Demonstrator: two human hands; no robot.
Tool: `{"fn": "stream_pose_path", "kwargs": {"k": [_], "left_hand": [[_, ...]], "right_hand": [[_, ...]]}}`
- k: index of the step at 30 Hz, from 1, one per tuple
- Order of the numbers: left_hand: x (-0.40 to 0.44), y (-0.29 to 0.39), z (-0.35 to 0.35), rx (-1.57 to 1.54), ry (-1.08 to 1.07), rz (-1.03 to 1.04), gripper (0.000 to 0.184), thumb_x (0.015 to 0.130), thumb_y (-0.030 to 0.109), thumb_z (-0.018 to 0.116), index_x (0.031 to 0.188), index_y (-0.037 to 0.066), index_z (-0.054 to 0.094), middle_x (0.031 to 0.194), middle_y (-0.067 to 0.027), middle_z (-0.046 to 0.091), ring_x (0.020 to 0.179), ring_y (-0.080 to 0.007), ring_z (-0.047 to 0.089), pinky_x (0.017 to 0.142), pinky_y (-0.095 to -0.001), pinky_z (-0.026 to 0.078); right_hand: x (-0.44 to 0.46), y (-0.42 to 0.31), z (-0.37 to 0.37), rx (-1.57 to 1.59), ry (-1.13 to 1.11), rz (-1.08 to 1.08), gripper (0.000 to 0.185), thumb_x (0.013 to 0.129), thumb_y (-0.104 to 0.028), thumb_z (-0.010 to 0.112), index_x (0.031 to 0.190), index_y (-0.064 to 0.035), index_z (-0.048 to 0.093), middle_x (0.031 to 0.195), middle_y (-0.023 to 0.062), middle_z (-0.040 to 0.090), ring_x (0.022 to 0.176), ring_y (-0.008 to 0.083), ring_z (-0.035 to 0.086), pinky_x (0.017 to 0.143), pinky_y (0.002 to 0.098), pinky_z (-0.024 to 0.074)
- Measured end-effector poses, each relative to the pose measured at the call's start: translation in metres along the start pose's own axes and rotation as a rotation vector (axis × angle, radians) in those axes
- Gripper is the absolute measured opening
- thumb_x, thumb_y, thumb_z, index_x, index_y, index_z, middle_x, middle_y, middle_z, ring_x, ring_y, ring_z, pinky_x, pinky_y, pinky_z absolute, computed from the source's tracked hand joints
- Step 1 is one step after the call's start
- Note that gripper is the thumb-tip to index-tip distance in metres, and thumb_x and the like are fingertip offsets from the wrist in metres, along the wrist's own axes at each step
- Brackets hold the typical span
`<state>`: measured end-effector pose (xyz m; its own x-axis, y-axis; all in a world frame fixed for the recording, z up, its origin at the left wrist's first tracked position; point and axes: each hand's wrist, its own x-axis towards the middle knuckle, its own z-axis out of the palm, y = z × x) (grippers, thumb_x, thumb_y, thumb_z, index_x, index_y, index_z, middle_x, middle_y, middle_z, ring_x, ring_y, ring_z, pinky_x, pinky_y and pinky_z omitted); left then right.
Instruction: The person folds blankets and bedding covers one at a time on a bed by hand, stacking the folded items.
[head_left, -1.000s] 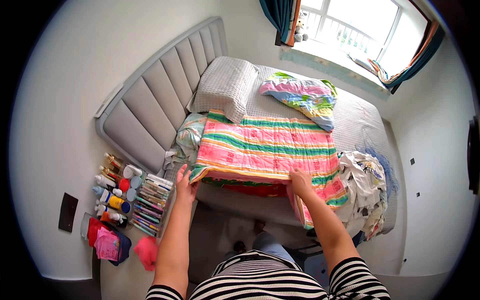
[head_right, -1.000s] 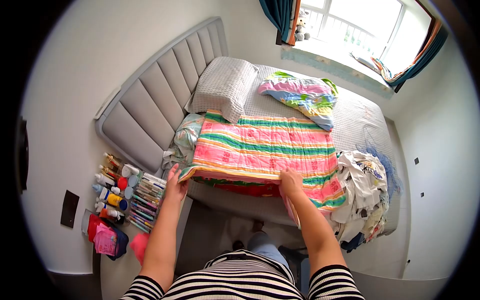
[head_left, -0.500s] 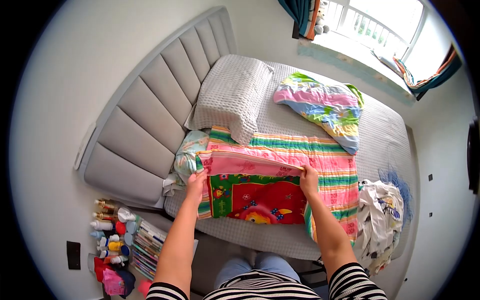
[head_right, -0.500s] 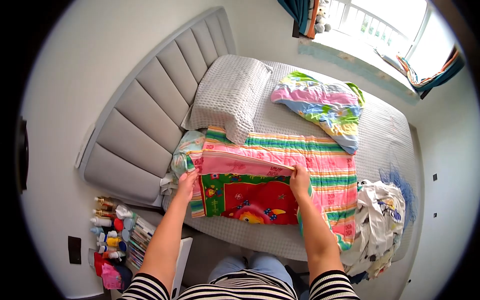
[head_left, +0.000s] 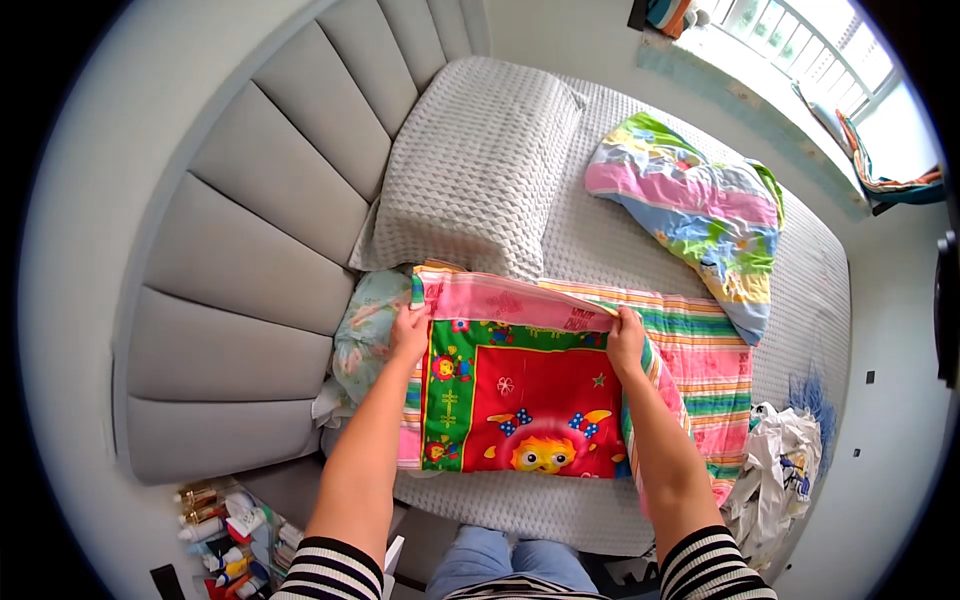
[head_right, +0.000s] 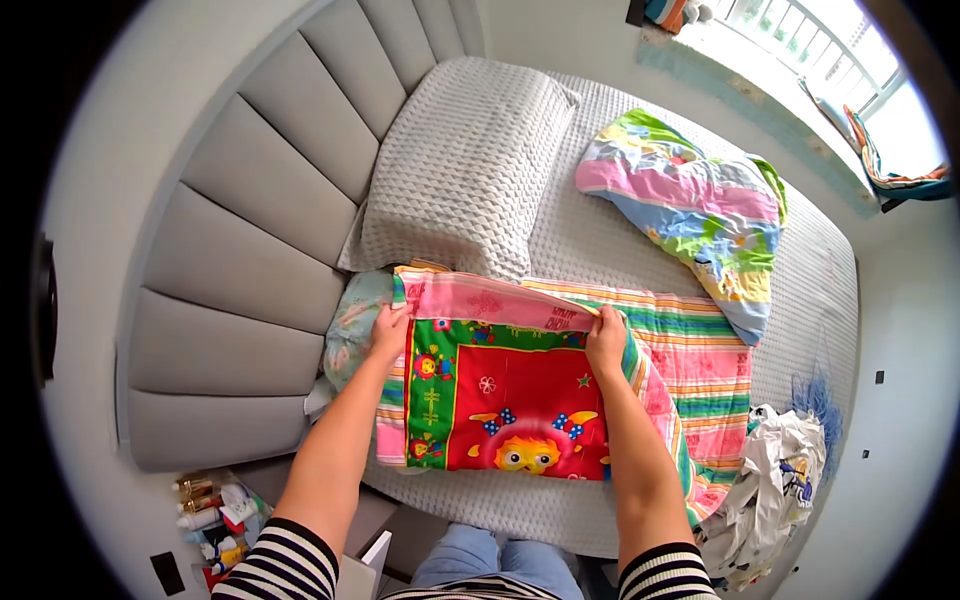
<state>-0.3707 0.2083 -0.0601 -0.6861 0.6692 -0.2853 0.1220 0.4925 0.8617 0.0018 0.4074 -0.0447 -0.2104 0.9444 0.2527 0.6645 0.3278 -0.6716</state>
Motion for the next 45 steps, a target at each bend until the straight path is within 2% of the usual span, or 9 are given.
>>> {"fn": "stream_pose_path", "kwargs": {"k": [4, 7, 13, 18, 21, 35, 40, 41, 45], "left_hand": [[0.041, -0.042, 0.013, 0.035, -0.093, 0.034, 0.040, 0.097, 0.004, 0.051, 0.133, -0.004, 0.036, 0.130, -0.0121, 0.062, 0.106, -0.0112, 0.060, 0.090, -0.0238, 0.047], [0.051, -0.062, 0.024, -0.018, -0.092, 0.048, 0.058, 0.093, 0.005, 0.057, 0.142, -0.003, 0.028, 0.133, -0.0168, 0.059, 0.111, -0.0196, 0.061, 0.095, -0.0289, 0.047], [-0.016, -0.022, 0.021, 0.512, 0.029, 0.376, 0.095, 0.080, 0.013, 0.074, 0.154, 0.005, 0.015, 0.144, -0.0267, 0.042, 0.133, -0.0440, 0.039, 0.112, -0.0488, 0.030], [-0.067, -0.039, 0.005, 0.405, 0.176, 0.142, 0.102, 0.075, 0.040, 0.080, 0.150, 0.000, 0.022, 0.142, -0.0321, 0.040, 0.132, -0.0456, 0.041, 0.108, -0.0487, 0.035], [-0.084, -0.031, -0.013, 0.386, -0.147, -0.286, 0.101, 0.074, 0.052, 0.078, 0.144, -0.004, 0.032, 0.134, -0.0323, 0.050, 0.125, -0.0447, 0.050, 0.104, -0.0460, 0.041], [-0.180, 0.003, -0.171, 0.585, -0.124, -0.060, 0.069, 0.076, 0.022, 0.078, 0.135, 0.006, 0.045, 0.112, -0.0235, 0.065, 0.104, -0.0387, 0.064, 0.088, -0.0435, 0.051], [-0.172, -0.011, -0.137, 1.019, 0.256, 0.165, 0.101, 0.074, 0.026, 0.080, 0.154, 0.011, 0.019, 0.152, -0.0220, 0.032, 0.135, -0.0387, 0.039, 0.108, -0.0524, 0.035], [-0.173, -0.006, -0.115, 1.002, 0.114, 0.114, 0.105, 0.075, 0.027, 0.080, 0.156, 0.012, 0.014, 0.160, -0.0181, 0.010, 0.143, -0.0404, 0.022, 0.112, -0.0581, 0.024], [-0.198, -0.020, -0.013, 0.761, -0.120, 0.360, 0.095, 0.077, 0.024, 0.076, 0.154, 0.013, 0.022, 0.159, -0.0195, 0.015, 0.145, -0.0395, 0.020, 0.112, -0.0580, 0.026]], "right_hand": [[0.003, 0.019, 0.054, -0.015, 0.002, 0.046, 0.031, 0.087, -0.001, 0.056, 0.117, -0.0006, 0.056, 0.131, 0.0293, 0.050, 0.122, 0.0445, 0.048, 0.102, 0.0445, 0.0412], [-0.018, 0.015, 0.079, -0.032, -0.133, -0.044, 0.067, 0.084, -0.005, 0.064, 0.146, -0.0085, 0.037, 0.152, 0.0322, 0.024, 0.135, 0.0488, 0.036, 0.110, 0.0437, 0.0352], [-0.094, -0.050, 0.102, -0.341, -0.752, 0.206, 0.104, 0.068, -0.047, 0.082, 0.153, -0.0314, 0.024, 0.163, 0.0151, 0.003, 0.147, 0.0420, 0.012, 0.106, 0.0697, 0.0250], [-0.105, -0.049, 0.121, -0.418, -0.755, 0.293, 0.105, 0.070, -0.048, 0.081, 0.154, -0.0322, 0.019, 0.163, 0.0140, 0.003, 0.147, 0.0414, 0.011, 0.105, 0.0725, 0.0248], [-0.103, -0.048, 0.119, -0.410, -0.769, 0.298, 0.102, 0.073, -0.044, 0.080, 0.154, -0.0316, 0.019, 0.163, 0.0139, 0.004, 0.147, 0.0404, 0.013, 0.105, 0.0721, 0.0260], [-0.207, -0.156, 0.059, -0.249, -0.697, -0.060, 0.089, 0.079, -0.054, 0.069, 0.152, -0.0250, 0.028, 0.161, 0.0161, 0.014, 0.145, 0.0407, 0.020, 0.109, 0.0682, 0.0192], [-0.242, -0.156, 0.058, -0.326, -0.875, 0.012, 0.098, 0.074, -0.039, 0.076, 0.154, -0.0293, 0.021, 0.161, 0.0151, 0.014, 0.145, 0.0426, 0.018, 0.109, 0.0667, 0.0237], [-0.247, -0.151, 0.055, -0.347, -0.871, 0.053, 0.096, 0.074, -0.036, 0.075, 0.154, -0.0291, 0.022, 0.161, 0.0158, 0.015, 0.145, 0.0427, 0.019, 0.110, 0.0657, 0.0242], [-0.273, -0.100, 0.030, -0.403, -0.734, 0.059, 0.092, 0.073, -0.031, 0.074, 0.152, -0.0276, 0.027, 0.159, 0.0167, 0.019, 0.145, 0.0419, 0.020, 0.110, 0.0636, 0.0241]]}}
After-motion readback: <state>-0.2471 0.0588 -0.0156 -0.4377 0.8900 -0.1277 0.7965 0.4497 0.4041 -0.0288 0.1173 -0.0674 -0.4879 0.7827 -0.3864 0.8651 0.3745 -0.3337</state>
